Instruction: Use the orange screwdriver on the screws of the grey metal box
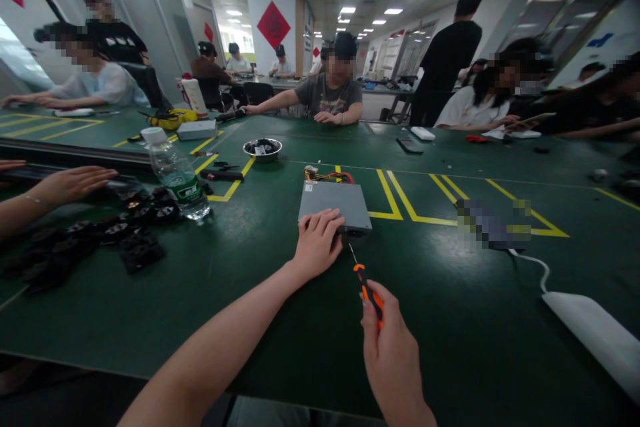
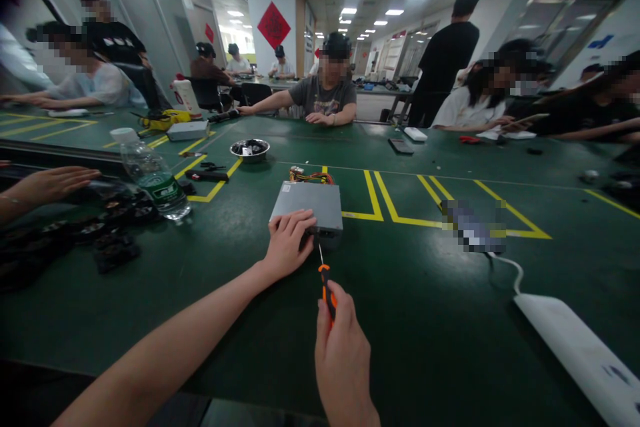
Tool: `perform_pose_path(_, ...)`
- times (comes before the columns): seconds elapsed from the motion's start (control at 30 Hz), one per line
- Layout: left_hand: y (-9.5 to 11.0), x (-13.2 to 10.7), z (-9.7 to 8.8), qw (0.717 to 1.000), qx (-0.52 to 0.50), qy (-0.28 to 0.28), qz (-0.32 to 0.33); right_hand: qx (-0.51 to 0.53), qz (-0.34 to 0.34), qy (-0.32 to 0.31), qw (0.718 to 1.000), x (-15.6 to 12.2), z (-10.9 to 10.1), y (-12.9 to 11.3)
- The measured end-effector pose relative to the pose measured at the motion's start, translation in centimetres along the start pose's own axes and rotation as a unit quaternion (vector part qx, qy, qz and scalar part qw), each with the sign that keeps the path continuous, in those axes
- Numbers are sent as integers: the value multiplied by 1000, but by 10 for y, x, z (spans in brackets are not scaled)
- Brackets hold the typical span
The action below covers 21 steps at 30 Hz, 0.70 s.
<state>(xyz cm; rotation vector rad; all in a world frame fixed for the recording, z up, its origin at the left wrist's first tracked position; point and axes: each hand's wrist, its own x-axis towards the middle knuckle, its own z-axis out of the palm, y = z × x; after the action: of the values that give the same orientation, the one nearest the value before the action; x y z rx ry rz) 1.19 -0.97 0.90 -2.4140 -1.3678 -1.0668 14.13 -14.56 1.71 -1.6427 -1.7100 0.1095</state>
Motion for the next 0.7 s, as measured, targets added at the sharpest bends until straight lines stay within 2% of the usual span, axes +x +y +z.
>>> perform_pose_path(0.1,1,0,1,1000,4,5,-1,10,1,-6,1000,1,0,1)
perform_pose_path(0.23,1,0,0,1000,4,5,0,25,-25,51,998,3,2,-3)
perform_pose_path(0.33,1,0,0,1000,4,0,0,41,-48,63,996,4,2,-3)
perform_pose_path(0.4,1,0,0,1000,3,-1,-2,44,-33,60,997,5,0,0)
perform_pose_path(0.57,1,1,0,1000,-4,0,-6,18,59,24,998,7,-8,8)
perform_pose_path(0.7,2,1,-1,1000,-4,0,-7,10,45,17,999,6,-8,5)
